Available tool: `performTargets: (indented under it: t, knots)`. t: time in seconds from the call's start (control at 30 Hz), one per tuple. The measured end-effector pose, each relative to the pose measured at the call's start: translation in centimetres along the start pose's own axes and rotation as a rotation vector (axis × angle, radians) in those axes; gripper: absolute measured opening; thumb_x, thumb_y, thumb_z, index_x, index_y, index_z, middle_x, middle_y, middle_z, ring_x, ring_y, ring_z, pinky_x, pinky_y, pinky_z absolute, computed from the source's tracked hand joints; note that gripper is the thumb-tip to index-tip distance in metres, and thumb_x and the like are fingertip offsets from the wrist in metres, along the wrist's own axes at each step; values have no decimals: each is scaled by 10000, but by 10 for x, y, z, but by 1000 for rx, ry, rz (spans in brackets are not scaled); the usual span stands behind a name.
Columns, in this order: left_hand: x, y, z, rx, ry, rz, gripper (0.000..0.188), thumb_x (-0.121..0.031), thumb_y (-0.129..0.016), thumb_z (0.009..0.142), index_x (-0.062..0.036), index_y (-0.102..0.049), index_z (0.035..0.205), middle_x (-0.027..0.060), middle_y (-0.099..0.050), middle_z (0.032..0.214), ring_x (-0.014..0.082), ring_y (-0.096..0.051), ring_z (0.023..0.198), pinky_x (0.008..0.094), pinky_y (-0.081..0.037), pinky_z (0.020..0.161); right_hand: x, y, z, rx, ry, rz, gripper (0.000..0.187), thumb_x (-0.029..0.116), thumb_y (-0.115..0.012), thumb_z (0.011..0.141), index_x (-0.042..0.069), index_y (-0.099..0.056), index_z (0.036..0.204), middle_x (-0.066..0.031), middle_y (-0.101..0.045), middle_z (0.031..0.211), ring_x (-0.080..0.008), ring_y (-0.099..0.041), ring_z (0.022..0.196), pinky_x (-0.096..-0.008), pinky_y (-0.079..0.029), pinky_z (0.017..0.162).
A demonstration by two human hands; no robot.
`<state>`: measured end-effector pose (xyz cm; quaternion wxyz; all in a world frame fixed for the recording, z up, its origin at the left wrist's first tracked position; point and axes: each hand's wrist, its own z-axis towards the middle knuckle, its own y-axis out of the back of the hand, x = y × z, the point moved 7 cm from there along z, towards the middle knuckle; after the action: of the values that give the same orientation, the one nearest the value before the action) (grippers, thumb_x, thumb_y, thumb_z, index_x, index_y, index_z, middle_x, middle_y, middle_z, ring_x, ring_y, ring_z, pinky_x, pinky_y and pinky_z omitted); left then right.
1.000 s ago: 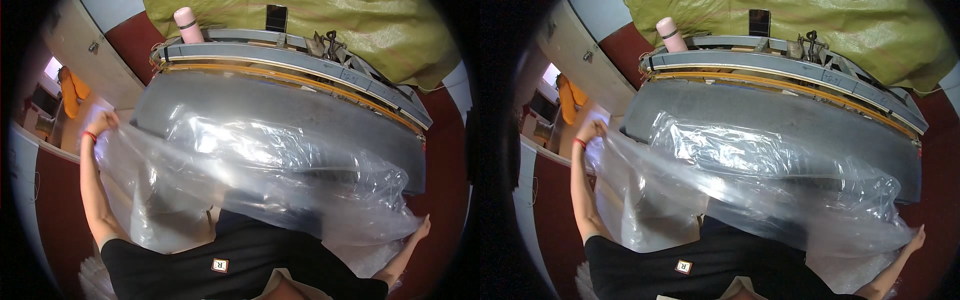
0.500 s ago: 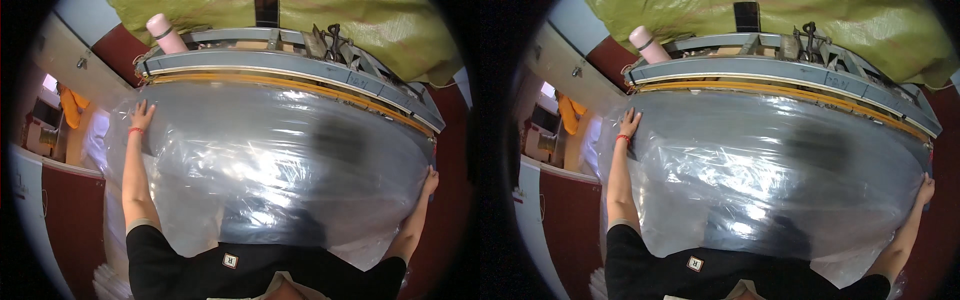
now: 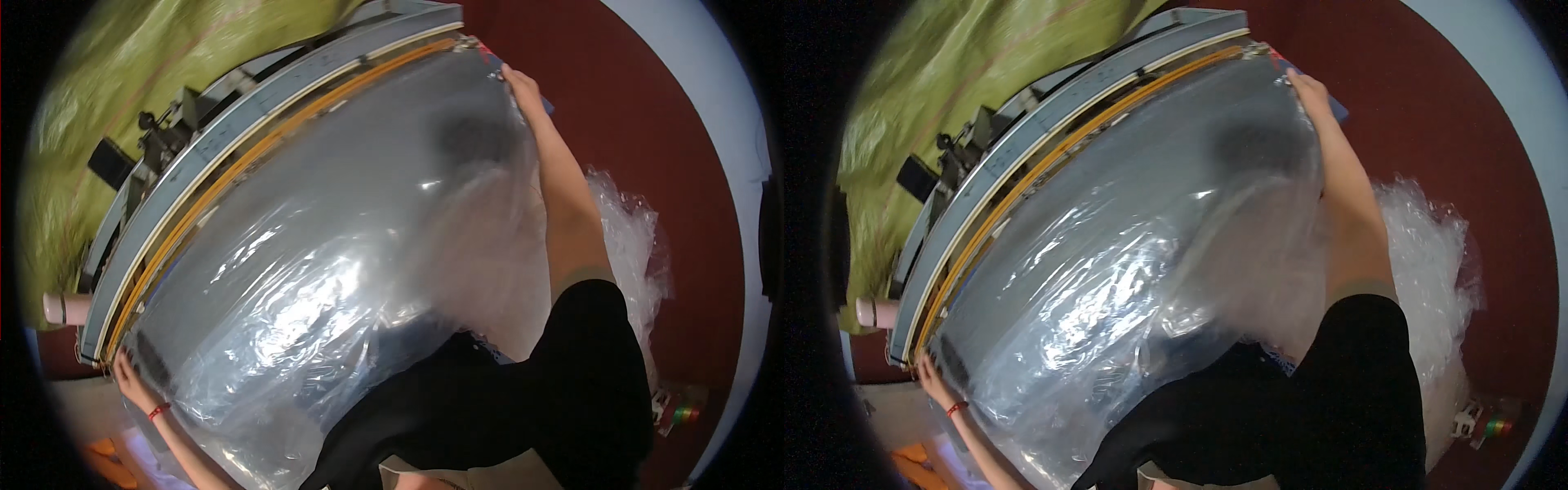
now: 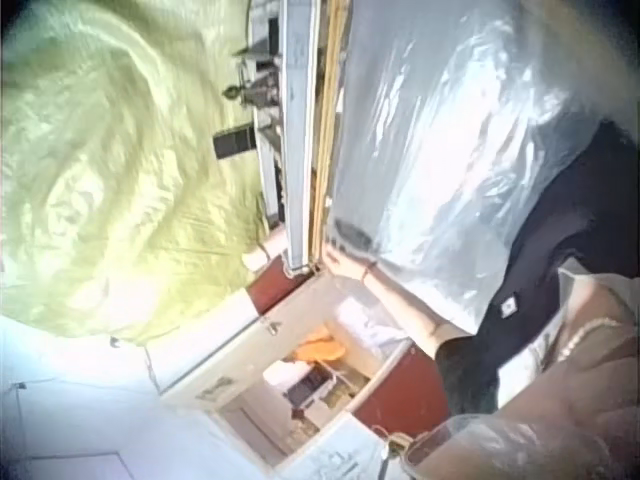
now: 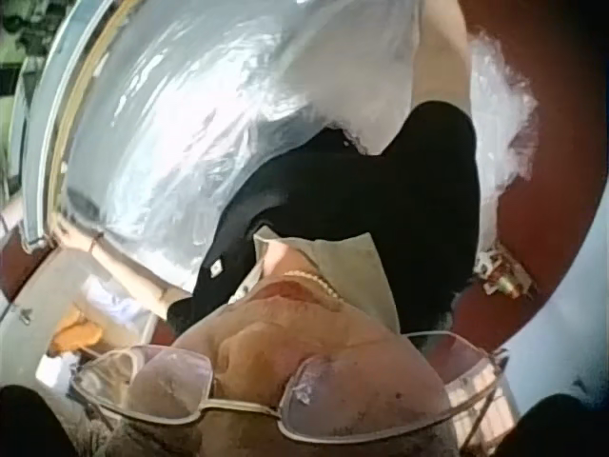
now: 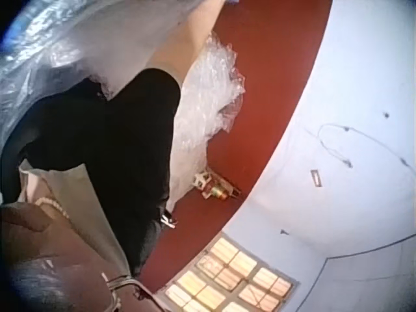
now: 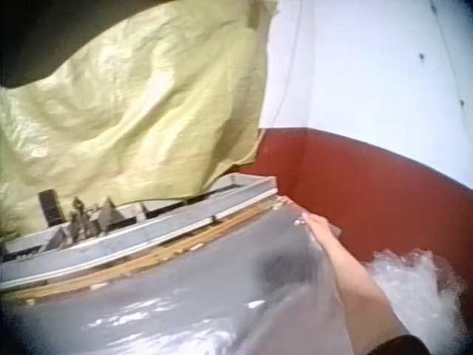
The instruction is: Using a heat sealer machine to seal or cut large plastic sheets.
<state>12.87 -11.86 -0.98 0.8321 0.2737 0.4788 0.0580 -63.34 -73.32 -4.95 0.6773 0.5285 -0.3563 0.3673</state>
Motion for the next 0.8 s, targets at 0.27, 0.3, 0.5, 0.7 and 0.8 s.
performTargets:
  t: [0.27, 0.3, 0.5, 0.7, 0.8]
  knots:
    - [-344, -274, -268, 1419, 107, -811, 234, -175, -514, 830, 4, -559, 975, 134, -596, 955, 202, -578, 886, 311, -458, 750, -29, 21, 5, 206, 73, 209, 218, 263, -567, 808, 49, -600, 781, 24, -524, 683, -69, -447, 628, -217, -364, 574]
    - [-362, -287, -307, 1608, 120, -888, 245, -137, -495, 840, 8, -541, 1032, 133, -584, 997, 208, -560, 936, 320, -445, 806, -24, 14, 7, 200, 81, 261, 206, 244, -584, 798, 44, -587, 748, 25, -513, 653, -63, -440, 598, -215, -356, 544]
    - [-399, -383, -445, 1586, -673, -517, 671, -238, -560, 808, 41, -203, 1303, 193, -255, 1351, 253, -382, 1181, 330, -300, 973, -4, 12, -6, -10, 113, 284, 255, 272, -629, 760, 31, -566, 710, 23, -500, 608, -69, -429, 564, -217, -350, 536]
    - [-371, -433, -441, 1632, -203, -516, 638, -188, -595, 784, 4, -264, 1295, 167, -585, 992, 191, -546, 950, 302, -401, 847, -11, 21, -2, -83, 146, 141, 279, 278, -649, 732, 16, -560, 703, 19, -494, 593, -74, -441, 567, -230, -369, 531]
    - [-372, -403, -464, 2076, -187, -497, 407, -149, -557, 800, -18, -462, 1174, 156, -554, 1073, 220, -554, 932, 297, -418, 819, -15, 17, 1, -82, 88, 174, 286, 285, -654, 727, 18, -557, 695, 20, -482, 581, -69, -432, 554, -241, -371, 520]
